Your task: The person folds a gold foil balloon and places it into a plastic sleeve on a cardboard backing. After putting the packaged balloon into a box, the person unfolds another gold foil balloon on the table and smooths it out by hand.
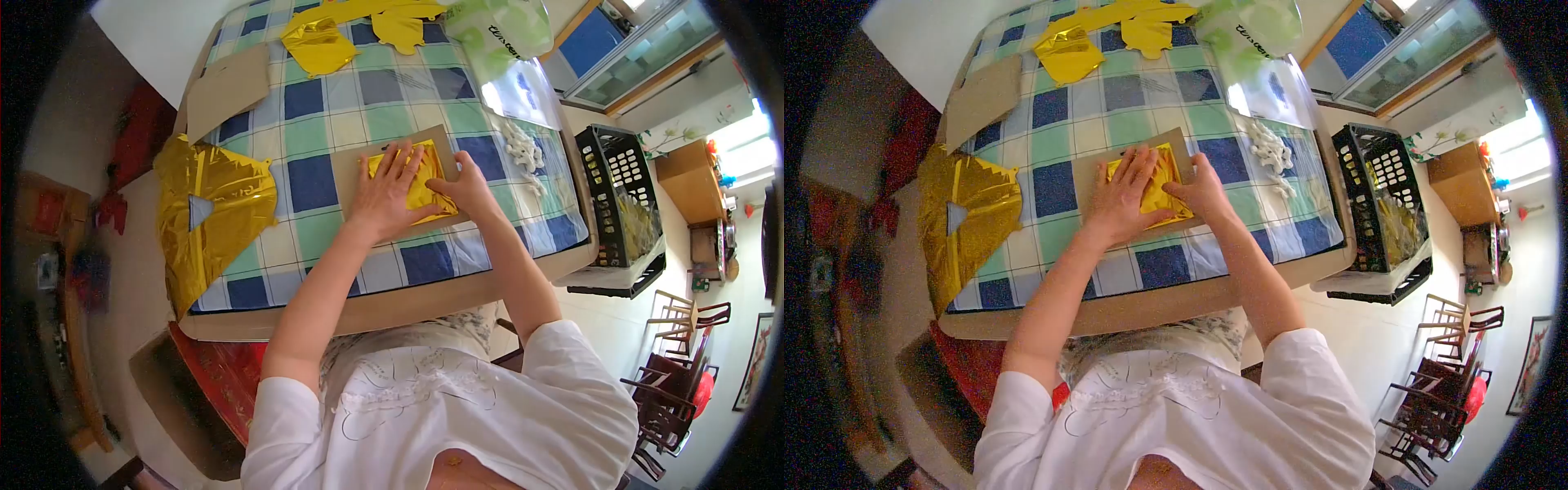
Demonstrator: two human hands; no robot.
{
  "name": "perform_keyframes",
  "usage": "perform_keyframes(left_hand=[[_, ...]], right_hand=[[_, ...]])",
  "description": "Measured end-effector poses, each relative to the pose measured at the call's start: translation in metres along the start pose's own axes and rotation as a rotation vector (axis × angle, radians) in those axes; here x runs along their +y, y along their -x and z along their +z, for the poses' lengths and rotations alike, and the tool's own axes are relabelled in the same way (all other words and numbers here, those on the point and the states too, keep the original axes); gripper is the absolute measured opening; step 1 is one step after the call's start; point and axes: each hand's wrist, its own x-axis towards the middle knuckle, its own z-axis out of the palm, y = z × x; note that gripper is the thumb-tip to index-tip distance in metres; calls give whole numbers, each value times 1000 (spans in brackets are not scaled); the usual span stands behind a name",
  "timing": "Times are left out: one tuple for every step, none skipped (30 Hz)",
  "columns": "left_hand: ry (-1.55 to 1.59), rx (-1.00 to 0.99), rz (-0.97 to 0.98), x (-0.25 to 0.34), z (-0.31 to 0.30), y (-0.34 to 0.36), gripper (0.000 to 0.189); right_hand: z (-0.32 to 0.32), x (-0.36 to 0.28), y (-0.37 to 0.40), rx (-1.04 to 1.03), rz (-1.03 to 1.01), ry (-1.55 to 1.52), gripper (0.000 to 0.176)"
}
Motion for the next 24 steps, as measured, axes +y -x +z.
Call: perform_keyframes(left_hand=[[49,15,1,0,-3,-1,99],[84,73,18,-3,-3,-4,93],[120,132,36,-11,-1,-10,86],[157,192,55,-18,-3,-18,80],[154,164,25,-29,-8,-31,73],[155,136,-6,-45,-17,-49,67],[156,111,-37,-59,-25,-64,61],[48,71,-53,-77,-26,-75,57],[-62,31,-67,-95,-22,-85,54],[-172,-11,-78,-102,-25,-89,50],[-224,-20,-66,-107,-24,-87,48],[-277,-31,-54,-106,-26,-79,46],[-330,-46,-42,-96,-30,-69,44],[-330,-110,-65,-83,-33,-59,40],[-331,-179,-87,-57,-49,-47,35],[-327,-256,-112,-40,-56,-37,31],[-299,-228,-96,-36,-54,-31,29],[-269,-198,-81,-34,-52,-25,27],[-236,-164,-69,-33,-50,-19,25],[-233,-53,-7,-34,-47,-18,24],[-229,60,56,-39,-43,-21,23],[-227,177,120,-44,-39,-26,22],[-257,122,84,-47,-35,-32,23],[-288,68,49,-47,-34,-40,23]], right_hand=[[-3,-2,1,15,-4,14,63],[-5,1,2,-21,32,-89,62],[-9,7,1,-57,66,-192,61],[-13,10,2,-93,102,-293,61],[-18,12,5,-88,144,-326,60],[-24,12,9,-85,189,-357,59],[-30,12,14,-81,232,-385,58],[-31,22,16,-89,215,-416,57],[-35,25,20,-76,228,-414,57],[-40,28,25,-58,242,-414,57],[-44,32,29,-40,255,-416,57],[-48,42,32,-18,236,-473,57],[-51,55,36,3,222,-532,57],[-54,65,38,23,209,-596,57],[-60,63,40,21,233,-537,53],[-71,55,47,14,266,-475,49],[-79,49,53,4,298,-411,46],[-82,49,56,-1,285,-384,44],[-82,53,58,6,280,-402,46],[-82,57,59,13,271,-418,49],[-83,62,58,22,259,-433,52],[-80,69,55,51,238,-408,53],[-80,73,54,44,253,-394,53],[-82,65,53,38,266,-381,54]])
